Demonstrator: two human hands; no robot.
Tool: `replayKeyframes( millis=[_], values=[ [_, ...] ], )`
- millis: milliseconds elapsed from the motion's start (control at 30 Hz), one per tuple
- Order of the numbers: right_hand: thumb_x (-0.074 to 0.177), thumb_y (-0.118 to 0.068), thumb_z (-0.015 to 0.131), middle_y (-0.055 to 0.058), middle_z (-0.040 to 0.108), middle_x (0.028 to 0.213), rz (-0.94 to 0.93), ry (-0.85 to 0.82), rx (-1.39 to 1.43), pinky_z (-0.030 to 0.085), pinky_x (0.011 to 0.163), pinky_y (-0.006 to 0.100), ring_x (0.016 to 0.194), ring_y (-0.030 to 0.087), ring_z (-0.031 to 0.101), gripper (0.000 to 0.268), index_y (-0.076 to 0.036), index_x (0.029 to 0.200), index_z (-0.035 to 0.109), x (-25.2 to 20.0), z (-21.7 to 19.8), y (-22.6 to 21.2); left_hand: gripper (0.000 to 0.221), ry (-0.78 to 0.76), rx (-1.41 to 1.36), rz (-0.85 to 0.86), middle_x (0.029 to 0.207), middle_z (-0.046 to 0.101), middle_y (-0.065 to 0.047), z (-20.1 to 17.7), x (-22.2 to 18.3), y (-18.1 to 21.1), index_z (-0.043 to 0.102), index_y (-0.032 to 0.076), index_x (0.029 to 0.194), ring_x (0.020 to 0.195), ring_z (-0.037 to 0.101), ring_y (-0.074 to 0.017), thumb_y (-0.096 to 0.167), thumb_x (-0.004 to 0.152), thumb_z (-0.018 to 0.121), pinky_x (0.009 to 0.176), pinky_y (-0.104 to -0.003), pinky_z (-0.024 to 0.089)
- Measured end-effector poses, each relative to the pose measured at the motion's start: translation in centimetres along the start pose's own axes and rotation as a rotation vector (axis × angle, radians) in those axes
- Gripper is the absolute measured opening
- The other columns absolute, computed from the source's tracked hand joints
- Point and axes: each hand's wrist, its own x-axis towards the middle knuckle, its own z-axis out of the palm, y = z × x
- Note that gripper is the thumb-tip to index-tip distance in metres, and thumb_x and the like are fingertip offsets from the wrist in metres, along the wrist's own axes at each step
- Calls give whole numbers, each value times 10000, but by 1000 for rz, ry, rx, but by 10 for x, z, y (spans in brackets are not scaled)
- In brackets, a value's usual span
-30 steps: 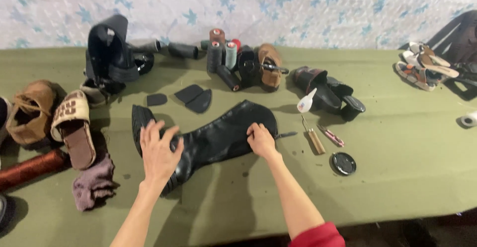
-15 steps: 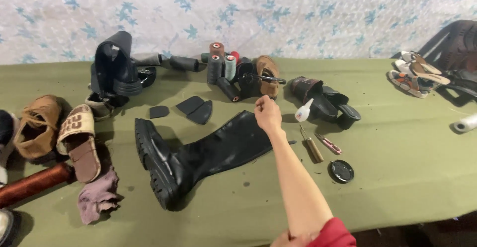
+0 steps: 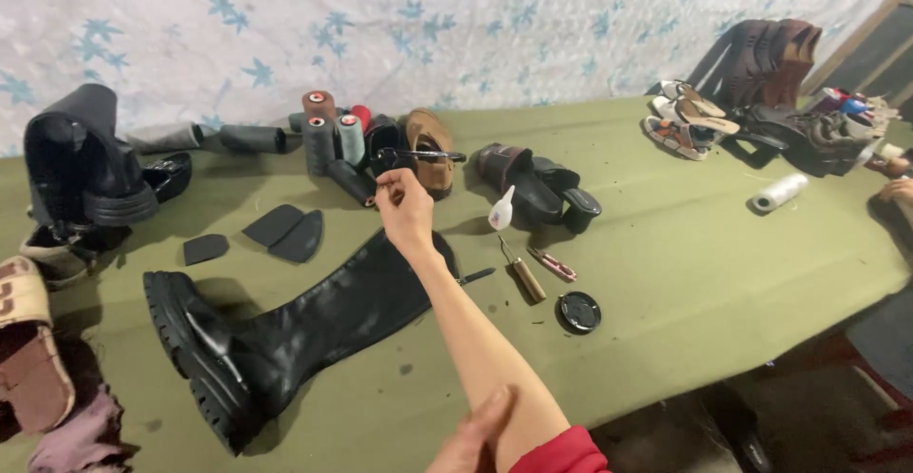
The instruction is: The person is repairing a black boot on a workbench, inspecting the sole and applying adhesive or using tools for repair.
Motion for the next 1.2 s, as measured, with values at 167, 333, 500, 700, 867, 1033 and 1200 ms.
replayKeyframes(
  millis=[167,333,500,700,867,1033,1200],
  values=[
    [987,-149,628,17,668,797,77,-4,10,541,748,356,758,165,660,107,-130,1085,667,4,-3,-2,1042,82,566,130,1391,756,-76,-47,78,-23,574,158,1469,1201,764,-249,366,518,945,976,-296,612],
    [1005,-316,612,59,712,751,44,-127,-33,500,701,338,729,185,701,321,-116,1250,560,-19,-33,1,991,46,494,151,1409,672,-72,-42,26,61,360,300,1603,1296,676,-297,252,706,779,1061,-359,498],
    [972,-48,609,170,690,816,23,-210,211,592,588,299,701,218,681,358,-86,1327,579,-54,-43,55,157,-332,-41,881,921,747,-106,-19,-3,211,700,23,1048,822,722,-233,146,960,659,771,-346,597],
    [992,-43,638,160,670,870,6,-38,132,517,553,277,734,211,650,382,-79,1361,548,-71,-36,40,94,-9,29,1258,609,609,-47,9,36,306,662,52,780,536,593,-130,146,782,676,470,-215,481],
    [1033,-39,603,86,680,935,-86,60,213,513,568,261,661,138,628,364,-118,1376,514,-96,-21,-41,871,16,437,1075,1385,542,-187,-2,50,247,530,88,1415,1274,547,-336,468,714,883,994,-526,504],
    [1029,-106,568,88,630,917,146,132,806,558,841,253,805,130,599,288,-120,1316,594,-109,6,-74,605,-217,474,941,1026,715,-163,-9,72,225,696,37,1173,953,715,-296,339,720,958,772,-460,622],
    [976,-20,686,97,705,1004,-102,104,110,610,770,361,886,204,709,405,-141,1343,566,-99,17,-45,417,-86,528,983,1213,734,-182,-5,68,226,749,80,1227,1130,701,-297,346,907,783,902,-462,596]
  ],
)
